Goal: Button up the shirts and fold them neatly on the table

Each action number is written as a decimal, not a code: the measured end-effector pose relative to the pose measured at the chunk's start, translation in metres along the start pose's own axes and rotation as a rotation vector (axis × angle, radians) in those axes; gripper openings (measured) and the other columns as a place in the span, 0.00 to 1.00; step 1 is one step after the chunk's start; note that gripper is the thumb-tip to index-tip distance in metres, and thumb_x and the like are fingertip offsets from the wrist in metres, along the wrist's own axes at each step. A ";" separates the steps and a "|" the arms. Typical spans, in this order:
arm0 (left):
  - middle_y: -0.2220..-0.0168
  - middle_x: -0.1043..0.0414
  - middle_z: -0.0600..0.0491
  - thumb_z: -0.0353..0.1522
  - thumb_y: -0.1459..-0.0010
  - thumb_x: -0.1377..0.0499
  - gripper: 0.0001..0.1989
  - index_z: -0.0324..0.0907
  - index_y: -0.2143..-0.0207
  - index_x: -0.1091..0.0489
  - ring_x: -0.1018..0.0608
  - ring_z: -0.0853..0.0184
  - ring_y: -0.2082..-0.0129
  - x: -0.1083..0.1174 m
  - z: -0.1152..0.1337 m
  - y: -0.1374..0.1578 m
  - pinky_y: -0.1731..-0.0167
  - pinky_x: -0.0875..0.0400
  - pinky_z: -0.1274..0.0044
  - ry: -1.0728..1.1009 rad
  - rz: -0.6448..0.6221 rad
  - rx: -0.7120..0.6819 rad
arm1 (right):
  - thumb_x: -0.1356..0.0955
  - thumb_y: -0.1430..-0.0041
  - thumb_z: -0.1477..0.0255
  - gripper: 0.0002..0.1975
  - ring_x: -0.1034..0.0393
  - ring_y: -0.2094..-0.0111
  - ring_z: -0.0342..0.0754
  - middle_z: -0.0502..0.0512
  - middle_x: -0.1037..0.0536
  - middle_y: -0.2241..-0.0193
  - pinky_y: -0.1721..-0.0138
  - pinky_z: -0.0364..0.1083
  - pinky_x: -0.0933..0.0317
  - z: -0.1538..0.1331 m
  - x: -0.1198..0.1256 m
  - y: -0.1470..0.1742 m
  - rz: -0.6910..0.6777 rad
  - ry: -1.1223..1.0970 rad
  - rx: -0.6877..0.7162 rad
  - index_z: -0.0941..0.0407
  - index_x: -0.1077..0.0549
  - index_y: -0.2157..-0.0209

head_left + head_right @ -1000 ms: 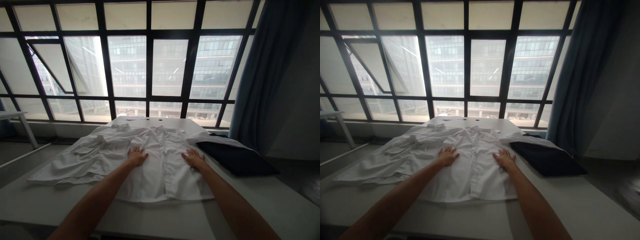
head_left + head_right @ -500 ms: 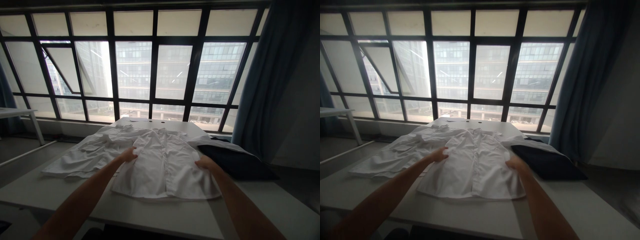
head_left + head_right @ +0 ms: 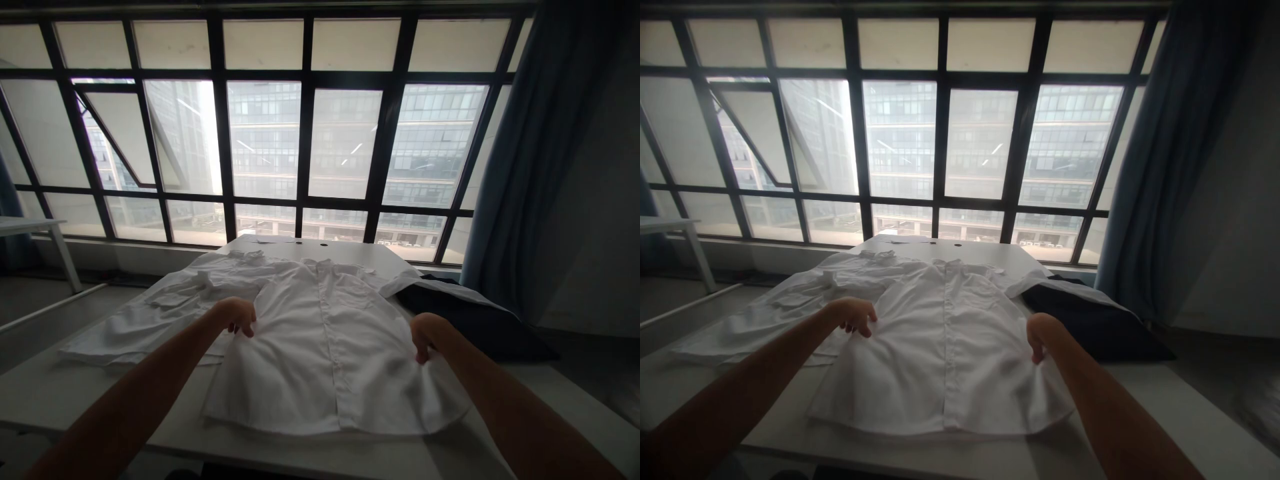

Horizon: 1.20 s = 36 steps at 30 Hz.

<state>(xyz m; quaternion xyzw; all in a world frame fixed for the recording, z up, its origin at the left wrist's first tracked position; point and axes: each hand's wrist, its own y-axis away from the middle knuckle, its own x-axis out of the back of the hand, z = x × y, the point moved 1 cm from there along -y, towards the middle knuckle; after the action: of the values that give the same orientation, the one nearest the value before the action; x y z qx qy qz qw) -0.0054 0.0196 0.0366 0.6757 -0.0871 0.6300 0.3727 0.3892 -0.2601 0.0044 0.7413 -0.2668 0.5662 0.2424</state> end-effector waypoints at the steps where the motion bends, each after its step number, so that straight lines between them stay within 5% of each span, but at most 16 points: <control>1: 0.62 0.23 0.41 0.37 0.59 0.30 0.27 0.39 0.54 0.25 0.21 0.50 0.62 0.003 0.005 -0.005 0.64 0.25 0.64 -0.089 0.108 -0.008 | 0.20 0.81 0.71 0.20 0.24 0.72 0.61 0.53 0.23 0.78 0.72 0.58 0.30 -0.006 0.001 -0.004 0.012 0.051 -0.023 0.54 0.24 0.78; 4: 0.52 0.27 0.37 0.42 0.44 0.39 0.18 0.38 0.58 0.24 0.25 0.48 0.51 0.008 0.031 -0.025 0.53 0.31 0.61 -0.227 0.453 -0.120 | 0.22 0.65 0.65 0.18 0.24 0.62 0.64 0.65 0.20 0.66 0.64 0.58 0.30 -0.034 0.000 -0.020 0.041 0.221 -0.040 0.58 0.22 0.69; 6: 0.46 0.30 0.39 0.44 0.39 0.46 0.20 0.41 0.53 0.27 0.30 0.51 0.45 0.004 0.054 -0.044 0.46 0.37 0.61 -0.209 0.546 -0.274 | 0.27 0.53 0.60 0.22 0.28 0.53 0.65 0.70 0.23 0.55 0.56 0.57 0.33 -0.060 -0.004 -0.033 0.093 0.259 0.041 0.60 0.24 0.59; 9: 0.40 0.36 0.45 0.47 0.38 0.49 0.24 0.47 0.45 0.33 0.39 0.56 0.38 -0.006 0.080 -0.079 0.38 0.51 0.60 -0.171 0.535 -0.438 | 0.33 0.44 0.56 0.30 0.37 0.42 0.60 0.67 0.32 0.43 0.45 0.54 0.41 -0.098 -0.020 -0.054 0.135 0.264 0.222 0.58 0.33 0.44; 13: 0.36 0.44 0.48 0.48 0.37 0.52 0.26 0.50 0.40 0.38 0.45 0.58 0.34 -0.006 0.075 -0.129 0.37 0.56 0.59 -0.134 0.450 -0.421 | 0.36 0.39 0.56 0.34 0.49 0.36 0.57 0.65 0.43 0.36 0.38 0.53 0.52 -0.119 -0.040 -0.093 0.144 0.224 0.358 0.59 0.42 0.37; 16: 0.37 0.41 0.46 0.47 0.38 0.50 0.25 0.48 0.42 0.36 0.39 0.54 0.37 0.017 0.054 -0.161 0.41 0.48 0.58 -0.122 0.387 -0.329 | 0.37 0.39 0.57 0.33 0.49 0.36 0.57 0.64 0.43 0.36 0.39 0.53 0.51 -0.111 -0.037 -0.130 0.153 0.207 0.347 0.58 0.41 0.37; 21: 0.56 0.25 0.41 0.47 0.37 0.51 0.24 0.39 0.60 0.24 0.24 0.52 0.56 0.052 0.055 -0.199 0.57 0.31 0.65 -0.109 0.403 -0.184 | 0.38 0.38 0.59 0.25 0.37 0.43 0.58 0.66 0.31 0.43 0.45 0.52 0.43 -0.100 -0.010 -0.194 0.224 0.135 0.216 0.60 0.31 0.45; 27: 0.53 0.29 0.42 0.38 0.38 0.48 0.16 0.39 0.56 0.27 0.28 0.56 0.53 0.015 0.080 -0.227 0.54 0.33 0.67 0.015 0.815 -0.219 | 0.34 0.41 0.66 0.19 0.29 0.53 0.53 0.60 0.28 0.49 0.54 0.48 0.37 -0.127 -0.003 -0.246 0.334 0.041 0.192 0.54 0.28 0.49; 36: 0.54 0.30 0.44 0.37 0.40 0.46 0.14 0.40 0.57 0.27 0.30 0.58 0.52 0.012 0.077 -0.223 0.51 0.35 0.68 0.108 0.786 -0.207 | 0.37 0.40 0.75 0.10 0.35 0.52 0.52 0.59 0.26 0.58 0.55 0.45 0.39 -0.174 -0.033 -0.261 0.523 0.087 0.500 0.55 0.25 0.61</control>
<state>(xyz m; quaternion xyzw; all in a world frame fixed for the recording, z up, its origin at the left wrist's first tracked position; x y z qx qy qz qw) 0.1883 0.1342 -0.0342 0.5160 -0.3819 0.7469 0.1736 0.4341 0.0521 -0.0002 0.6594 -0.2902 0.6879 -0.0882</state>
